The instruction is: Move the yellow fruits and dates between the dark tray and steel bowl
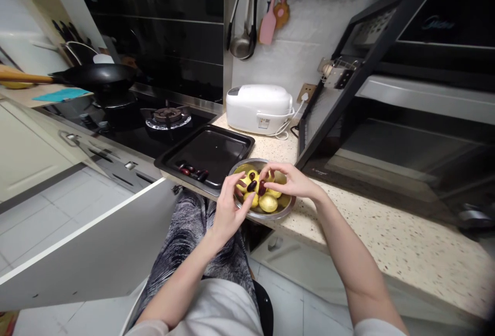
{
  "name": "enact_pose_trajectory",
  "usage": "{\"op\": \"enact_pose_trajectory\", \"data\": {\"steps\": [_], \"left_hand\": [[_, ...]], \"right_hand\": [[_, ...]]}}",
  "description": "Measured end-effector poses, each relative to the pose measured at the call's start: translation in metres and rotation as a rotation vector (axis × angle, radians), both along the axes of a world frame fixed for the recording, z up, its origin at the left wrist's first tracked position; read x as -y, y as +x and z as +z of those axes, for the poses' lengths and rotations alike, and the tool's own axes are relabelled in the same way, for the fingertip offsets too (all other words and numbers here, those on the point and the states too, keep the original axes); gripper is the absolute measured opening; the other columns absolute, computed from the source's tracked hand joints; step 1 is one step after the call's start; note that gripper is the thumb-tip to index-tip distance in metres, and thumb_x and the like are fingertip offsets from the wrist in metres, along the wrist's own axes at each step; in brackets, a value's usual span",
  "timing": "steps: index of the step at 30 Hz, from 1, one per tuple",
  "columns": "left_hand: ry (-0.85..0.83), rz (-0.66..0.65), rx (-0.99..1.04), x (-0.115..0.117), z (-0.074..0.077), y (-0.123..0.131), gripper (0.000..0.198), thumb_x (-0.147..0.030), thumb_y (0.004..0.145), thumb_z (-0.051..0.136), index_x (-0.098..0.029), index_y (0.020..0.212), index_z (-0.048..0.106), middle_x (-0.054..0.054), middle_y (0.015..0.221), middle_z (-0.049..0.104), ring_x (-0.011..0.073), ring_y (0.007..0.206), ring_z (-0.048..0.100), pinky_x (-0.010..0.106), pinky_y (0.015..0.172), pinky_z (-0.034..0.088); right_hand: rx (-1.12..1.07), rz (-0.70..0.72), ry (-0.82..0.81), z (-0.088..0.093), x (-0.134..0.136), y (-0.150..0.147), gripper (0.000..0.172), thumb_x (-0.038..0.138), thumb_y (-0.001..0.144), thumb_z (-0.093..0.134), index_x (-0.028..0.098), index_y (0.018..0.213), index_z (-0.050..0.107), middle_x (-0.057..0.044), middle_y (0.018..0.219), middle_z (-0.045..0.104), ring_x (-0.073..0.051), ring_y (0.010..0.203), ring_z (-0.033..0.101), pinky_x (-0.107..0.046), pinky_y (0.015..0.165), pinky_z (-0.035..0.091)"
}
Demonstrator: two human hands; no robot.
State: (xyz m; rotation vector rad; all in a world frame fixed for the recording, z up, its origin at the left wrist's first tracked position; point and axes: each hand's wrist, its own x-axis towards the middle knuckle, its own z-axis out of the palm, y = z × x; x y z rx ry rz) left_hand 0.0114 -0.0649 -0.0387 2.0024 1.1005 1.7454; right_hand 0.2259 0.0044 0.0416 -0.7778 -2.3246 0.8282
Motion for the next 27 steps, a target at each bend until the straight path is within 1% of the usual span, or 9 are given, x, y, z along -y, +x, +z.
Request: {"op": "enact_pose_trajectory", "data": {"steps": [3, 6, 10, 14, 17, 21, 24, 27], "left_hand": [[0.062, 0.114, -0.014, -0.006, 0.001, -0.011, 0.037, -0.019, 0.099, 0.062, -0.021, 0.135, 0.055, 0.012, 0.123, 0.064, 0.0217, 0.109, 0.065, 0.033, 0.087, 0.057], [0.044, 0.247, -0.076, -0.016, 0.003, -0.030, 0.031, -0.020, 0.100, 0.058, -0.020, 0.131, 0.057, 0.013, 0.123, 0.065, 0.0253, 0.116, 0.062, 0.040, 0.096, 0.055], [-0.102, 0.426, -0.279, -0.029, 0.003, -0.059, 0.027, -0.022, 0.100, 0.054, -0.020, 0.126, 0.061, 0.014, 0.127, 0.066, 0.0316, 0.126, 0.059, 0.050, 0.106, 0.047], [-0.258, 0.558, -0.450, -0.037, -0.002, -0.079, 0.030, -0.027, 0.099, 0.055, -0.017, 0.126, 0.063, 0.017, 0.137, 0.066, 0.0378, 0.142, 0.050, 0.055, 0.113, 0.040], [-0.349, 0.600, -0.533, -0.042, -0.002, -0.088, 0.035, -0.033, 0.099, 0.058, -0.016, 0.128, 0.065, 0.018, 0.140, 0.066, 0.0383, 0.145, 0.048, 0.054, 0.118, 0.036], [-0.475, 0.566, -0.674, -0.048, 0.006, -0.095, 0.035, -0.036, 0.098, 0.059, -0.018, 0.126, 0.070, 0.015, 0.141, 0.067, 0.0360, 0.144, 0.050, 0.052, 0.121, 0.033], [-0.551, 0.527, -0.774, -0.055, 0.016, -0.099, 0.030, -0.037, 0.097, 0.061, -0.021, 0.119, 0.074, 0.012, 0.140, 0.069, 0.0367, 0.144, 0.049, 0.053, 0.117, 0.037], [-0.607, 0.529, -0.849, -0.063, 0.023, -0.103, 0.028, -0.038, 0.094, 0.066, -0.025, 0.116, 0.075, 0.011, 0.145, 0.064, 0.0382, 0.142, 0.049, 0.053, 0.111, 0.042]], "right_hand": [[0.064, 0.034, 0.037, -0.001, -0.003, 0.001, 0.013, 0.031, 0.091, 0.074, 0.019, 0.095, 0.072, -0.005, 0.095, 0.075, -0.020, 0.088, 0.066, -0.035, 0.083, 0.054], [0.069, 0.086, 0.046, -0.005, -0.004, -0.001, 0.012, 0.031, 0.092, 0.074, 0.019, 0.095, 0.072, -0.006, 0.097, 0.075, -0.021, 0.093, 0.067, -0.039, 0.089, 0.054], [0.050, 0.112, 0.099, -0.008, -0.006, -0.002, 0.010, 0.030, 0.094, 0.073, 0.020, 0.093, 0.072, -0.007, 0.102, 0.073, -0.023, 0.100, 0.067, -0.043, 0.095, 0.053], [0.036, 0.097, 0.118, -0.009, -0.008, -0.002, 0.009, 0.029, 0.095, 0.071, 0.021, 0.094, 0.073, -0.007, 0.102, 0.073, -0.023, 0.100, 0.067, -0.042, 0.094, 0.053], [0.015, 0.075, 0.120, -0.010, -0.008, -0.002, 0.010, 0.030, 0.096, 0.069, 0.021, 0.093, 0.073, -0.007, 0.100, 0.074, -0.022, 0.097, 0.067, -0.041, 0.092, 0.054], [-0.020, 0.044, 0.120, -0.009, -0.008, -0.003, 0.013, 0.033, 0.097, 0.068, 0.021, 0.093, 0.073, -0.007, 0.097, 0.074, -0.022, 0.095, 0.068, -0.040, 0.089, 0.055], [-0.029, 0.035, 0.134, -0.008, -0.008, -0.003, 0.015, 0.034, 0.097, 0.067, 0.021, 0.092, 0.073, -0.008, 0.097, 0.075, -0.023, 0.093, 0.068, -0.040, 0.088, 0.055], [-0.032, 0.027, 0.143, -0.008, -0.007, -0.003, 0.015, 0.033, 0.097, 0.066, 0.021, 0.091, 0.073, -0.007, 0.096, 0.075, -0.022, 0.092, 0.068, -0.039, 0.086, 0.054]]}}
